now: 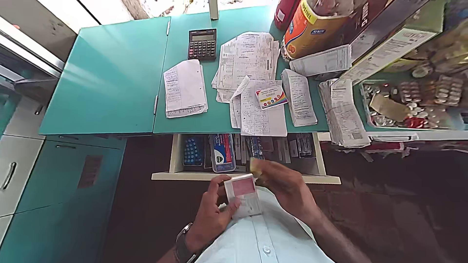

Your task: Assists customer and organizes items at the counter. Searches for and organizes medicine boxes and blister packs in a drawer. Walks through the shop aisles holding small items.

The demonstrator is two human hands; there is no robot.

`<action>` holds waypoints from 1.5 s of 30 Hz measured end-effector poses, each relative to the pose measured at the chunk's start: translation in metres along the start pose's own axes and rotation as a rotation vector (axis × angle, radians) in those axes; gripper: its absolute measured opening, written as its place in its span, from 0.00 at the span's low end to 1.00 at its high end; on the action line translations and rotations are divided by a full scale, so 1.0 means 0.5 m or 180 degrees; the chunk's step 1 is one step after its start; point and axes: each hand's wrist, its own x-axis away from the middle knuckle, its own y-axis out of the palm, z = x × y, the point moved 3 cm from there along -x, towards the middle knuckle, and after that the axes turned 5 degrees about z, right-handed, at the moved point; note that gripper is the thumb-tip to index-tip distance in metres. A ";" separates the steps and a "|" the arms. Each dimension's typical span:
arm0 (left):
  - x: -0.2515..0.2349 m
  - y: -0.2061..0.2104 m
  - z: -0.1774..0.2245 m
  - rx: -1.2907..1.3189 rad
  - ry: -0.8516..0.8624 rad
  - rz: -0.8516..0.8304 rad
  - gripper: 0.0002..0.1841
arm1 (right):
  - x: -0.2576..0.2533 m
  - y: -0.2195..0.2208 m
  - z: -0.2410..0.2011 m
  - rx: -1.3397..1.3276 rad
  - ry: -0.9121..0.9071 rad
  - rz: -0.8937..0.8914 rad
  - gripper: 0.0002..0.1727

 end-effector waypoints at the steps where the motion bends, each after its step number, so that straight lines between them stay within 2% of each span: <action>1: -0.011 -0.001 0.001 0.0126 -0.0042 0.0281 0.30 | -0.008 -0.007 -0.009 0.0168 -0.0053 0.0361 0.26; 2: -0.027 -0.003 0.003 0.0304 -0.0086 0.0569 0.30 | -0.015 -0.011 -0.019 0.0323 -0.0082 0.0683 0.30; 3: -0.044 -0.004 0.003 0.0493 -0.0138 0.0768 0.31 | -0.021 -0.011 -0.030 0.0409 -0.0196 0.0969 0.29; 5: -0.076 -0.003 0.003 0.0795 -0.0181 0.0911 0.32 | -0.017 0.010 -0.043 0.0552 -0.0687 0.1171 0.12; 6: -0.089 0.004 0.005 0.0901 -0.0150 0.0915 0.31 | -0.013 0.026 -0.044 0.0678 -0.0955 0.1050 0.07; 9: -0.106 0.027 0.009 0.1280 0.0099 0.0751 0.25 | -0.007 0.067 -0.037 0.1506 -0.1240 0.0523 0.13; 11: -0.109 0.036 0.008 0.1352 0.0216 0.0647 0.32 | -0.012 0.074 -0.035 0.1893 -0.1145 0.0165 0.17; 12: -0.110 0.041 0.009 0.1374 0.0218 0.0710 0.31 | -0.013 0.073 -0.034 0.1919 -0.1073 0.0042 0.18; 13: -0.111 0.045 0.011 0.1328 0.0210 0.0790 0.31 | -0.014 0.069 -0.031 0.1786 -0.0997 -0.0011 0.19; 15: -0.112 0.046 0.015 0.0982 0.0260 0.0762 0.32 | -0.024 0.048 -0.027 0.1144 -0.0848 0.0237 0.16; 16: -0.112 0.042 0.020 0.0672 0.0373 0.0637 0.32 | -0.039 0.031 -0.029 0.0916 -0.0754 0.0377 0.15; 17: -0.112 0.038 0.026 0.0352 0.0495 0.0419 0.31 | -0.057 0.010 -0.034 0.0773 -0.0632 0.0323 0.18; 20: -0.112 0.030 0.044 -0.0173 0.0611 -0.0320 0.31 | -0.099 -0.024 -0.050 0.0349 -0.0082 -0.0784 0.38; 22: -0.116 0.027 0.058 -0.0289 0.0557 -0.0455 0.33 | -0.113 -0.021 -0.050 0.0004 0.0176 -0.1250 0.43; 23: -0.118 0.022 0.062 -0.0282 0.0508 -0.0387 0.33 | -0.113 -0.022 -0.047 -0.0233 0.0247 -0.1214 0.41; 25: -0.120 0.005 0.057 0.0021 0.0402 0.0008 0.31 | -0.106 -0.033 -0.038 -0.0831 0.0382 -0.0703 0.34; 27: -0.123 -0.018 0.037 0.0933 0.0235 0.0351 0.21 | -0.101 -0.046 -0.023 -0.1250 0.0579 -0.0062 0.31; 28: -0.121 -0.029 0.029 0.1379 0.0139 0.0447 0.18 | -0.097 -0.048 -0.014 -0.1444 0.0716 0.0109 0.34; 31: -0.107 -0.037 0.018 0.1743 0.0104 0.0806 0.13 | -0.084 -0.028 0.008 -0.2082 0.0931 -0.0056 0.53; 32: -0.104 -0.033 0.017 0.1732 0.0118 0.0939 0.12 | -0.082 -0.020 0.012 -0.2223 0.0916 -0.0159 0.54; 34: -0.098 -0.023 0.012 0.1663 0.0084 0.1069 0.11 | -0.079 -0.007 0.018 -0.2461 0.0882 -0.0169 0.48; 36: -0.090 -0.011 0.006 0.1418 0.0154 0.1030 0.07 | -0.078 0.007 0.023 -0.2529 0.0957 0.0068 0.39; 38: -0.080 0.005 0.004 0.1097 0.0249 0.1018 0.15 | -0.077 0.018 0.030 -0.2459 0.1034 0.0231 0.36; 40: -0.079 0.021 0.003 0.0831 0.0232 0.0863 0.33 | -0.074 0.030 0.034 -0.2366 0.1049 0.0214 0.37; 42: -0.082 0.043 0.007 0.0636 0.0243 0.0790 0.46 | -0.063 0.051 0.033 -0.2146 0.0967 0.0202 0.32; 44: -0.086 0.060 0.011 0.0454 0.0421 0.0792 0.53 | -0.052 0.079 0.021 -0.1884 0.0873 0.0204 0.25; 45: -0.091 0.063 0.014 0.0263 0.0537 0.0848 0.52 | -0.046 0.090 0.015 -0.1792 0.0785 0.0152 0.24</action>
